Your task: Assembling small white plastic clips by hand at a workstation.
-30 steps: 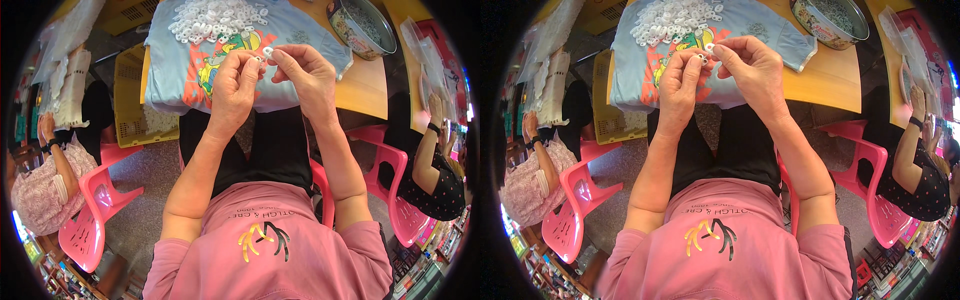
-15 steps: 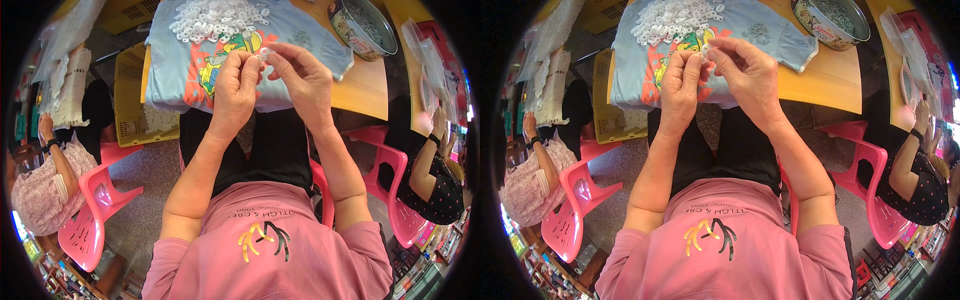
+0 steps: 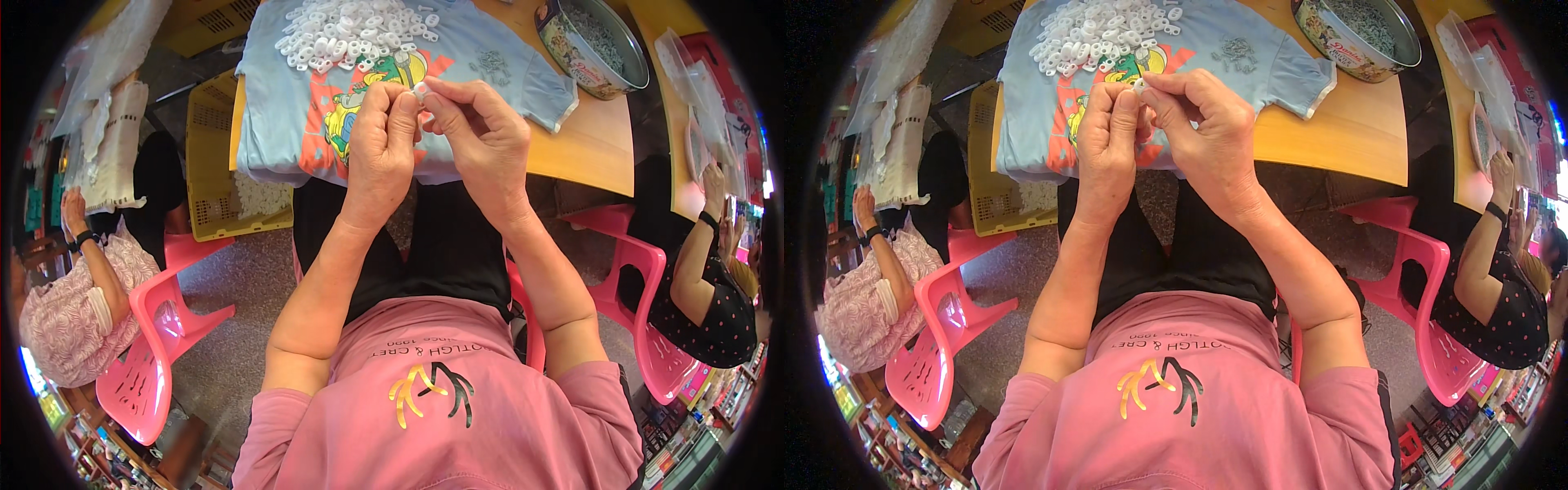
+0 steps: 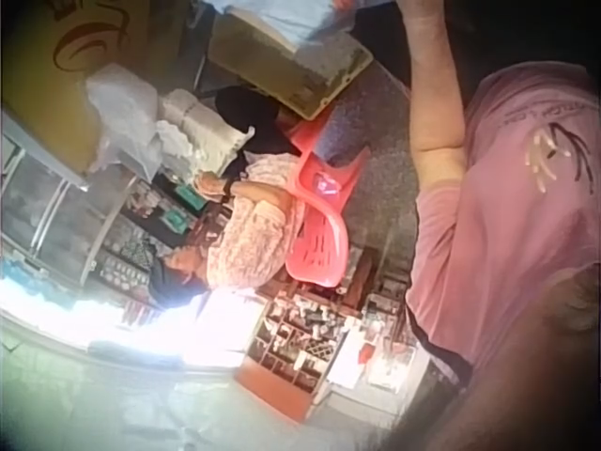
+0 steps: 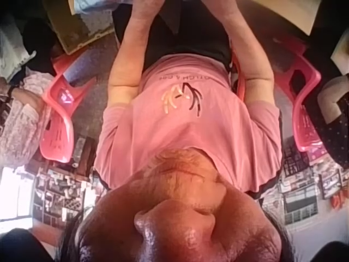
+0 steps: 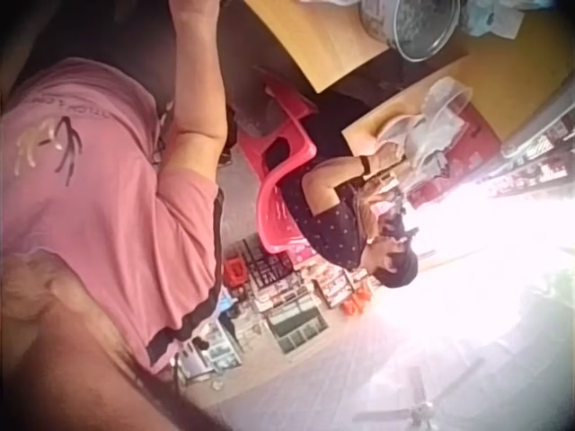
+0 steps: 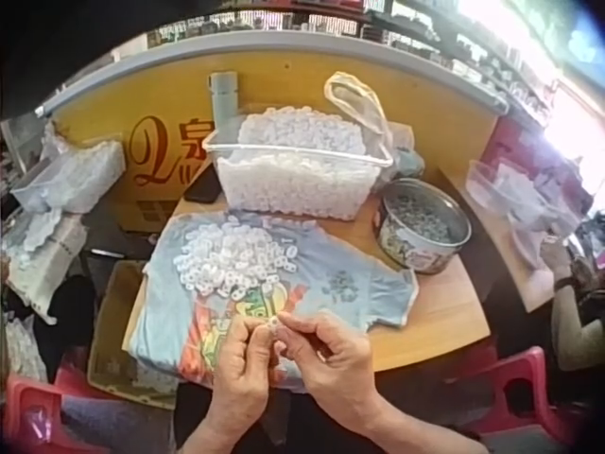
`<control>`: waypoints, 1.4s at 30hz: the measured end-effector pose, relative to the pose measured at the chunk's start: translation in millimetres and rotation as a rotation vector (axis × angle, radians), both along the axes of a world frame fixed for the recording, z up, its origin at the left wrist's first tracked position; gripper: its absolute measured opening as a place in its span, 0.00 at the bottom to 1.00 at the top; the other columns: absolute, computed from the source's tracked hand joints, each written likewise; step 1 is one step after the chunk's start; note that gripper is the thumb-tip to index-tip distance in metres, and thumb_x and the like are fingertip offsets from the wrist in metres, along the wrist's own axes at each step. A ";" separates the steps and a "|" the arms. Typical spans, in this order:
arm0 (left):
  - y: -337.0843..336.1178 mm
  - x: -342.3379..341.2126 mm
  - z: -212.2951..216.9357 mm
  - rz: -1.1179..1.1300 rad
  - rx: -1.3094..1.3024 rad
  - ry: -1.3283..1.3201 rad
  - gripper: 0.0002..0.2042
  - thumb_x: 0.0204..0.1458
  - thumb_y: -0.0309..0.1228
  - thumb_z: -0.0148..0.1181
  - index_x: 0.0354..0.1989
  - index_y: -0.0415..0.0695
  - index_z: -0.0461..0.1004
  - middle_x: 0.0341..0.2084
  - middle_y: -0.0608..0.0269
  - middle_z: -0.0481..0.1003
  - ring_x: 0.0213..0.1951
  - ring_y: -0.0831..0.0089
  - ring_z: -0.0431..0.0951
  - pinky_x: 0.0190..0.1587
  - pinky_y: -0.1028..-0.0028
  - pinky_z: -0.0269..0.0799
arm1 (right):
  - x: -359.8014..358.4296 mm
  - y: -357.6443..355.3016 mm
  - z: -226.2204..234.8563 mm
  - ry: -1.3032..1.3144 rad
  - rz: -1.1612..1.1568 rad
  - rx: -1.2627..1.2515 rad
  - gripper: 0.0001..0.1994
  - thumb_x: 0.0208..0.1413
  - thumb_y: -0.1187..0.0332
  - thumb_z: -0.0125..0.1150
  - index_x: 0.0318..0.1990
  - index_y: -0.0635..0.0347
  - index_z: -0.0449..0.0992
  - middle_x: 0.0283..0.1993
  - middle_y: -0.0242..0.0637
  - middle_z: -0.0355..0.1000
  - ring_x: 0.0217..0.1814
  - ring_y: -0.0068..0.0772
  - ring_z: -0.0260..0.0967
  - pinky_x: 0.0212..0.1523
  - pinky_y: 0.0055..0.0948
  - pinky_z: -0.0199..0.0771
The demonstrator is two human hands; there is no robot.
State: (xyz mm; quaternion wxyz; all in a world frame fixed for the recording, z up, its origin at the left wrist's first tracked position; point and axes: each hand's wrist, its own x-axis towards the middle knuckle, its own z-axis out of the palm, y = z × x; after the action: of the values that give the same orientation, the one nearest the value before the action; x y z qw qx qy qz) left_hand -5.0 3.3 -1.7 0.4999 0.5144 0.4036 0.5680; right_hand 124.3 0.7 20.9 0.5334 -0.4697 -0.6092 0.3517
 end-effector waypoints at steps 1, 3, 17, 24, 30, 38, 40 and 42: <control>0.7 -0.2 0.1 -0.010 0.004 -0.004 0.09 0.67 0.32 0.47 0.36 0.42 0.67 0.22 0.72 0.66 0.24 0.86 0.62 0.24 0.82 0.61 | -0.4 0.6 -0.9 0.010 -0.002 -0.009 0.10 0.59 0.77 0.60 0.48 0.69 0.77 0.42 0.36 0.78 0.38 0.19 0.74 0.39 0.21 0.79; -0.1 0.6 3.9 -0.018 -0.020 -0.009 0.09 0.67 0.32 0.46 0.36 0.42 0.67 0.23 0.72 0.66 0.24 0.85 0.62 0.25 0.82 0.62 | -0.3 1.6 -0.6 0.023 -0.009 -0.014 0.10 0.60 0.77 0.60 0.48 0.69 0.77 0.42 0.37 0.77 0.38 0.20 0.74 0.39 0.21 0.79; 4.1 -6.7 -6.3 -0.087 -0.008 -0.276 0.14 0.66 0.42 0.48 0.44 0.42 0.68 0.30 0.69 0.71 0.32 0.82 0.69 0.34 0.81 0.67 | 6.9 0.9 21.4 0.321 0.125 -0.283 0.11 0.61 0.71 0.61 0.47 0.68 0.77 0.38 0.34 0.77 0.36 0.18 0.73 0.41 0.21 0.77; 2.1 -2.6 6.1 -0.173 0.052 -0.305 0.32 0.59 0.51 0.56 0.63 0.40 0.63 0.53 0.59 0.72 0.43 0.78 0.74 0.43 0.78 0.72 | -0.3 -6.1 21.5 0.604 0.229 -0.376 0.11 0.61 0.70 0.61 0.47 0.67 0.77 0.39 0.34 0.77 0.36 0.19 0.73 0.39 0.22 0.77; 0.3 -15.1 7.3 -0.329 -0.035 -0.311 0.31 0.57 0.53 0.57 0.59 0.39 0.70 0.60 0.57 0.69 0.42 0.81 0.73 0.40 0.81 0.70 | -6.9 -9.7 17.3 0.625 0.269 -0.397 0.10 0.61 0.70 0.61 0.46 0.67 0.77 0.37 0.34 0.76 0.35 0.19 0.72 0.36 0.20 0.74; 3.6 -22.5 -2.2 -0.376 -0.023 -0.349 0.23 0.55 0.46 0.63 0.52 0.42 0.77 0.56 0.57 0.73 0.40 0.82 0.72 0.40 0.82 0.69 | -4.1 -11.5 18.3 0.591 0.328 -0.366 0.08 0.60 0.72 0.62 0.44 0.66 0.78 0.37 0.33 0.75 0.34 0.19 0.71 0.37 0.20 0.73; 3.6 -22.7 -1.7 -0.376 -0.024 -0.351 0.22 0.55 0.44 0.64 0.52 0.42 0.78 0.56 0.57 0.73 0.41 0.82 0.73 0.40 0.81 0.69 | -6.3 -13.3 17.5 0.583 0.310 -0.351 0.09 0.60 0.71 0.62 0.44 0.67 0.78 0.36 0.32 0.75 0.34 0.18 0.70 0.36 0.19 0.72; 3.3 -22.3 -1.3 -0.375 -0.025 -0.353 0.21 0.55 0.43 0.64 0.52 0.43 0.78 0.55 0.58 0.74 0.42 0.81 0.73 0.41 0.81 0.70 | -7.2 -14.8 17.9 0.577 0.292 -0.336 0.09 0.60 0.70 0.63 0.43 0.67 0.78 0.35 0.31 0.75 0.35 0.17 0.69 0.35 0.18 0.71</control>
State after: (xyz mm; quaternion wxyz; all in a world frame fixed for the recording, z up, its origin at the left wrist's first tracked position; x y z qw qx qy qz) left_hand -27.2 6.6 -3.0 0.6654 0.4669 0.2148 0.5414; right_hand 117.1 -14.1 38.7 0.5431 -0.3402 -0.4280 0.6373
